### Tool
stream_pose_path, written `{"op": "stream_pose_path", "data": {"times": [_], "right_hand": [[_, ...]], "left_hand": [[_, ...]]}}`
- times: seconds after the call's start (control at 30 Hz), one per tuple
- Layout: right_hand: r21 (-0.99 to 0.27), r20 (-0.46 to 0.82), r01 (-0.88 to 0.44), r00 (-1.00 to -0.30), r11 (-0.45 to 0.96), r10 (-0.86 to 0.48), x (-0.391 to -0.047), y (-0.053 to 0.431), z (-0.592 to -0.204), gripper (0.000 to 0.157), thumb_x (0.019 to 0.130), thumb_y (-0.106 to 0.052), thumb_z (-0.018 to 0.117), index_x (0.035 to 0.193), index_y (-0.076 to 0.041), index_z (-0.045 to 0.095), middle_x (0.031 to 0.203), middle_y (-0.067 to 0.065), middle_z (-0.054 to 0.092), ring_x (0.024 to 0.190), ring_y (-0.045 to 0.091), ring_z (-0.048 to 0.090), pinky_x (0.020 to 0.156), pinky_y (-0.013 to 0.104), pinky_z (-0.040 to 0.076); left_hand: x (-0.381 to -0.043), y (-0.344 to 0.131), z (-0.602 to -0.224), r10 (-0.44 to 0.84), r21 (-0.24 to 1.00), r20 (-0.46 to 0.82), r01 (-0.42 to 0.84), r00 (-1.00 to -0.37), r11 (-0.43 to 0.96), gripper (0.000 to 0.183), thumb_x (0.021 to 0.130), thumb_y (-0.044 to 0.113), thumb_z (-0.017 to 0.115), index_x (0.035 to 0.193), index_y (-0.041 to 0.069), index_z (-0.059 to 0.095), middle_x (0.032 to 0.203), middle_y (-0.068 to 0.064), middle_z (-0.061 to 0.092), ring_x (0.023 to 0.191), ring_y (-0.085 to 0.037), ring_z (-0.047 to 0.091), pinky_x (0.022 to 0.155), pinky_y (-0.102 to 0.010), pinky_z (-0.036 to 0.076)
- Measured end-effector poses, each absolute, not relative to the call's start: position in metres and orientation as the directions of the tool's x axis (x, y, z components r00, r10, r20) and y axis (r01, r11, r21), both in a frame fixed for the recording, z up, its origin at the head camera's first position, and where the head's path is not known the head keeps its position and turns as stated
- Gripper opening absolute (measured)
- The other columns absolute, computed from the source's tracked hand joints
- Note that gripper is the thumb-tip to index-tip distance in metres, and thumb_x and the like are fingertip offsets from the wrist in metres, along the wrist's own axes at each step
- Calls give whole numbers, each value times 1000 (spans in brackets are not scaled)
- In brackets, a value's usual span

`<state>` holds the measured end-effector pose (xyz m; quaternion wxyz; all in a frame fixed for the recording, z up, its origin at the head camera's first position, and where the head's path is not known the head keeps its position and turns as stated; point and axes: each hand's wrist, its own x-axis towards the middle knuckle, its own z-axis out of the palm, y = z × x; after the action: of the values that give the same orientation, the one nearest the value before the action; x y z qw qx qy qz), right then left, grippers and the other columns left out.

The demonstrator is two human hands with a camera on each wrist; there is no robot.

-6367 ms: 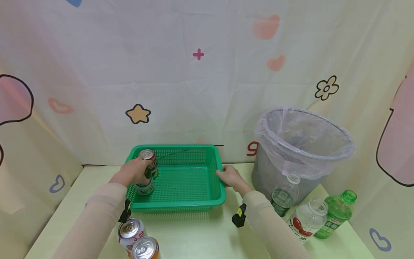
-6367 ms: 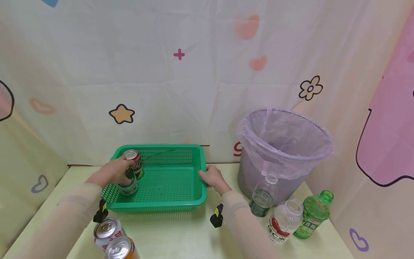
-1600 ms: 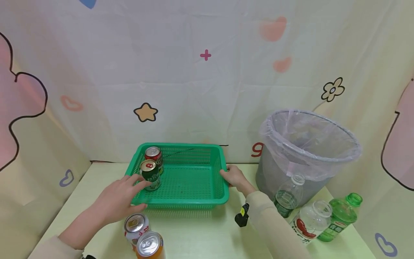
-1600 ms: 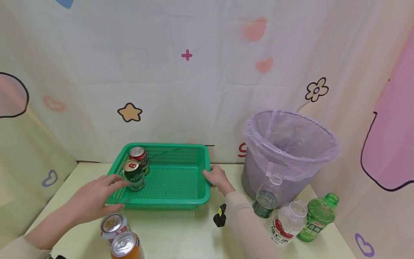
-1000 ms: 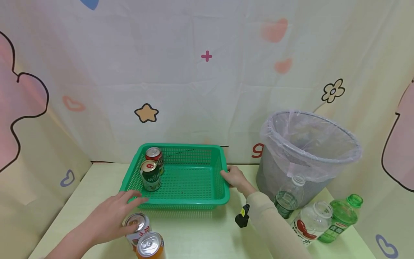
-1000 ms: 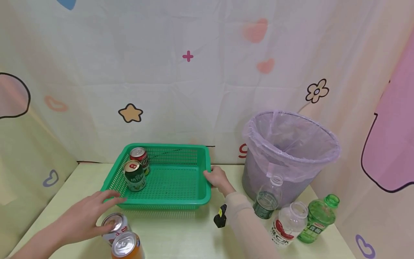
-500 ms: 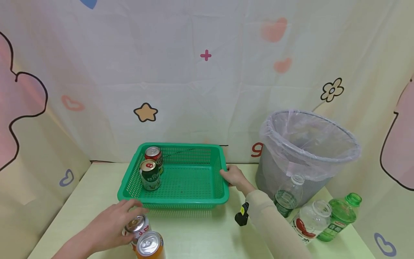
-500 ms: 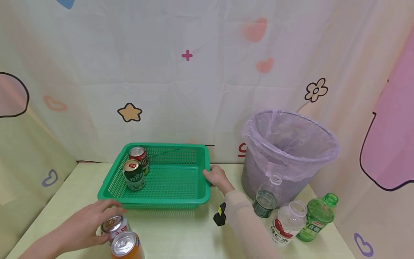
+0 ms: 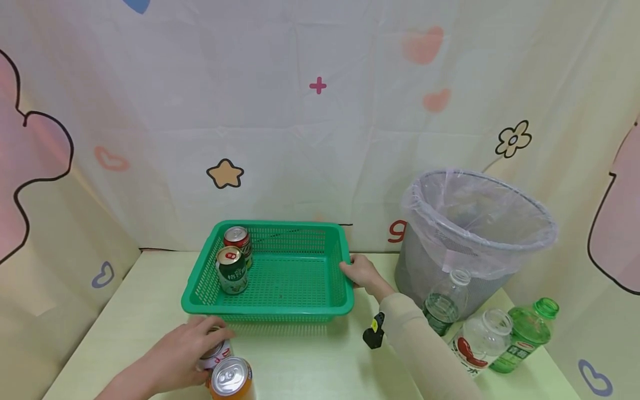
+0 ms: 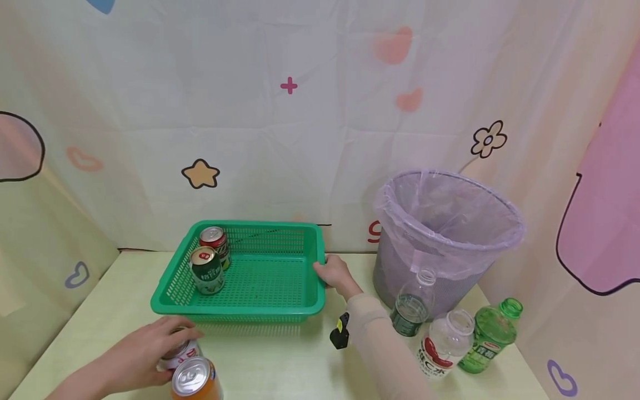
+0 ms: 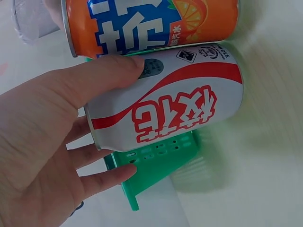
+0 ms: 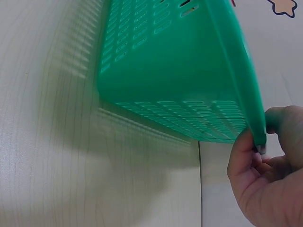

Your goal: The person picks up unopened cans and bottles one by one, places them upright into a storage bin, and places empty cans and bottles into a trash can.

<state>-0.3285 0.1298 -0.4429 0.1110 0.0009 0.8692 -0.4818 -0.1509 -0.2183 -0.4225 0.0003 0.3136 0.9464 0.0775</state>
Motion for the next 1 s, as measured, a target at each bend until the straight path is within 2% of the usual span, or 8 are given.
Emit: {"op": "stream_pose_path", "data": {"times": [0.27, 0.47, 0.67, 1.0], "right_hand": [[-834, -195, 112, -976, 541, -99, -330, 130, -443, 28, 91, -18, 48, 107, 4, 56, 97, 14, 61, 79, 19, 63, 67, 37, 56], [-832, -197, 114, -975, 543, -98, -329, 130, -445, 25, 91, -18, 48, 104, 2, 57, 93, 12, 61, 76, 17, 62, 67, 37, 55], [-831, -186, 103, -978, 547, -98, -329, 130, -444, 26, 91, -18, 48, 104, 3, 57, 95, 13, 61, 77, 18, 63, 65, 36, 56], [-833, -188, 107, -978, 543, -95, -329, 130, -444, 27, 91, -18, 49, 106, 3, 56, 95, 14, 61, 76, 18, 63, 65, 35, 56]], "left_hand": [[-155, -215, -430, 603, 196, 23, 595, -797, 780, 69, 60, 36, 84, 121, 22, 55, 115, -3, 50, 98, -21, 49, 64, -35, 50], [-156, -214, -430, 592, 231, -5, 575, -806, 785, 65, 58, 32, 86, 116, 21, 57, 110, -2, 50, 93, -21, 50, 61, -34, 49], [-158, -214, -430, 593, 237, -8, 575, -805, 783, 57, 57, 27, 86, 107, 23, 57, 102, 2, 50, 88, -17, 47, 60, -29, 47], [-159, -213, -428, 585, 253, -36, 559, -810, 790, 54, 58, 28, 86, 105, 25, 58, 99, 5, 48, 87, -15, 44, 58, -27, 44]]}}
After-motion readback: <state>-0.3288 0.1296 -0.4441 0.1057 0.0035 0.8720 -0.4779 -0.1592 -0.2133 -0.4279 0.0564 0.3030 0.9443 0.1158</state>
